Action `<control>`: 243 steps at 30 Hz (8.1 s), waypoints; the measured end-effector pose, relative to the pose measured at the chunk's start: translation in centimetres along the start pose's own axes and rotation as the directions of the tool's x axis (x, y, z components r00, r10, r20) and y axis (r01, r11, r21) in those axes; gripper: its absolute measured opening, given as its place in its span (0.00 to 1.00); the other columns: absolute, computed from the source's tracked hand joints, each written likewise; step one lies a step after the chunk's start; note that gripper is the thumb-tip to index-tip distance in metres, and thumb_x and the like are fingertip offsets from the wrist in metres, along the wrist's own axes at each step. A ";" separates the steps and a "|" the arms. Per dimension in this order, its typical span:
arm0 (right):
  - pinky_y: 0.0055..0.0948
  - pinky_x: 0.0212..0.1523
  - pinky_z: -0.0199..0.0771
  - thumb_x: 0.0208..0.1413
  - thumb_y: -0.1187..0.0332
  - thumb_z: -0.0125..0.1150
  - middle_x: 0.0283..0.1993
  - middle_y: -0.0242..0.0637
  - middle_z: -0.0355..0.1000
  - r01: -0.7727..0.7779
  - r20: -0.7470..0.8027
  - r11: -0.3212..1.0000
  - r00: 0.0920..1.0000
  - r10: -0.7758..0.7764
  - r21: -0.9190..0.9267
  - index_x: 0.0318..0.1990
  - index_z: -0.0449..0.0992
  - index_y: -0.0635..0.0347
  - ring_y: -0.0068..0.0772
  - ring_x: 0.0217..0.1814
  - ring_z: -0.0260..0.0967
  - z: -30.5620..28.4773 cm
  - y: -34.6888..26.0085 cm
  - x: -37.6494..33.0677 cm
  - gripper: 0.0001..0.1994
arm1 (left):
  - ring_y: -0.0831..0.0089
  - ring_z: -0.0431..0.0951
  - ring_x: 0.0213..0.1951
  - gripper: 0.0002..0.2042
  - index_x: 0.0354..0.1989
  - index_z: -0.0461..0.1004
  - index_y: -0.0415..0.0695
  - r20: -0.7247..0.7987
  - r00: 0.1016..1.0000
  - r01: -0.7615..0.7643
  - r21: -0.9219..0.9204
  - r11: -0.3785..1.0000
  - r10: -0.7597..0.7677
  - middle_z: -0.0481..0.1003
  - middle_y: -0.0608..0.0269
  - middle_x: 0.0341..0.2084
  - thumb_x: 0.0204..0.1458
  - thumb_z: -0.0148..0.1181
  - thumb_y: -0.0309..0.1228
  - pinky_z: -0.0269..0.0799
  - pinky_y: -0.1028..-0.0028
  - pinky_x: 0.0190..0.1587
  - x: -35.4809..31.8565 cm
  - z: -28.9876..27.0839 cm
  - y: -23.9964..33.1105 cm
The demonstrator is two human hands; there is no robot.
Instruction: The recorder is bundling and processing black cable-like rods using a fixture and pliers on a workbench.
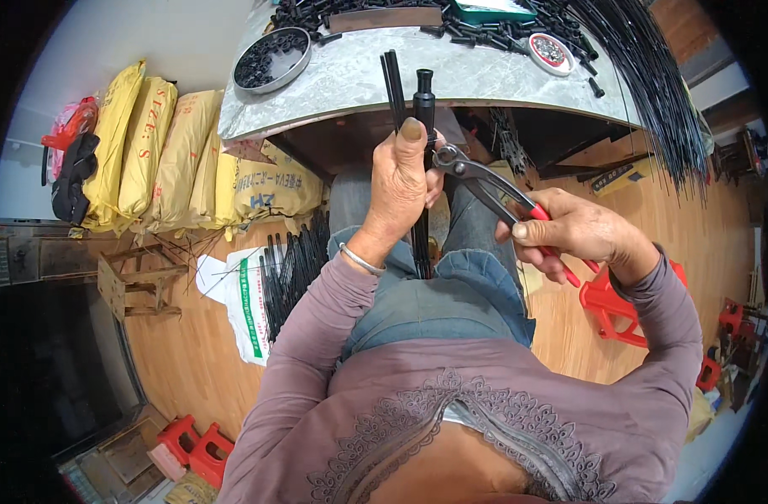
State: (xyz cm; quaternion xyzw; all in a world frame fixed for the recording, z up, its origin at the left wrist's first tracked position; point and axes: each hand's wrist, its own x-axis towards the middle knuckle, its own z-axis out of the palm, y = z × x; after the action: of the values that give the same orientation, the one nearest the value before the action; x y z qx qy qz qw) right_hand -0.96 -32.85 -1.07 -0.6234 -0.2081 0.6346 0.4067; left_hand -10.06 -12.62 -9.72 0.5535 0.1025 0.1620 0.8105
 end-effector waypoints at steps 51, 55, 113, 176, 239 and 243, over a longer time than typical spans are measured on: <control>0.34 0.26 0.64 0.34 0.86 0.61 0.29 0.42 0.63 0.151 -0.180 0.257 0.393 -0.902 -0.955 0.33 0.63 0.60 0.46 0.27 0.64 -1.7 3.4 3.6 0.18 | 0.85 0.56 0.10 0.28 0.22 0.63 0.44 0.019 1.000 0.014 -0.063 0.998 -0.013 0.57 0.73 0.09 0.50 0.55 0.61 0.49 0.82 0.11 0.8 0.0 -0.1; 0.34 0.34 0.64 0.30 0.85 0.60 0.35 0.40 0.66 0.061 -0.132 0.160 0.324 -0.937 -0.985 0.36 0.65 0.59 0.44 0.35 0.65 -1.0 1.5 2.4 0.21 | 0.85 0.57 0.10 0.28 0.23 0.64 0.44 0.027 0.999 0.023 -0.117 0.993 -0.020 0.57 0.74 0.09 0.50 0.55 0.61 0.49 0.81 0.11 0.9 -0.5 -0.2; 0.23 0.13 0.66 0.61 0.55 0.55 0.18 0.39 0.68 0.274 -0.091 0.880 0.962 -0.259 0.389 0.36 0.66 0.63 0.29 0.13 0.67 3.2 5.7 3.1 0.18 | 0.86 0.59 0.11 0.32 0.32 0.72 0.38 -0.020 0.999 -0.050 0.010 0.999 0.050 0.60 0.73 0.10 0.56 0.43 0.62 0.53 0.83 0.13 0.8 0.0 1.0; 0.25 0.12 0.67 0.61 0.58 0.55 0.22 0.36 0.68 0.139 0.119 0.955 0.977 -0.175 0.263 0.47 0.70 0.71 0.27 0.16 0.67 1.1 4.6 3.0 0.20 | 0.87 0.62 0.12 0.30 0.30 0.72 0.38 0.098 0.992 -0.086 0.013 0.996 0.085 0.65 0.71 0.13 0.56 0.48 0.59 0.56 0.83 0.14 -0.3 -1.1 1.0; 0.29 0.28 0.65 0.56 0.57 0.60 0.23 0.32 0.69 0.085 -0.751 0.882 0.491 -0.442 -0.463 0.30 0.74 0.62 0.28 0.24 0.65 -21.0 -5.8 7.7 0.15 | 0.81 0.63 0.13 0.30 0.36 0.70 0.35 -0.036 0.999 0.031 -0.070 0.997 -0.033 0.64 0.68 0.14 0.59 0.44 0.58 0.59 0.80 0.16 3.3 -1.1 0.2; 0.21 0.24 0.55 0.60 0.57 0.57 0.21 0.22 0.57 0.604 -0.442 0.796 0.725 -0.528 0.041 0.25 0.67 0.55 0.17 0.21 0.51 -14.7 -4.1 8.6 0.15 | 0.82 0.64 0.15 0.28 0.38 0.70 0.36 -0.073 0.996 -0.047 -0.064 0.997 0.042 0.66 0.67 0.18 0.60 0.45 0.56 0.59 0.81 0.17 1.8 -1.0 0.6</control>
State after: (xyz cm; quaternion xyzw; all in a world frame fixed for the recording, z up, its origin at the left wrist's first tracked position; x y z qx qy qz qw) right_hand 15.14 -27.39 -5.24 -0.6077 -0.2403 0.3507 0.6708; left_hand -8.82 -10.86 -9.52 0.5225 0.1137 0.2029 0.8203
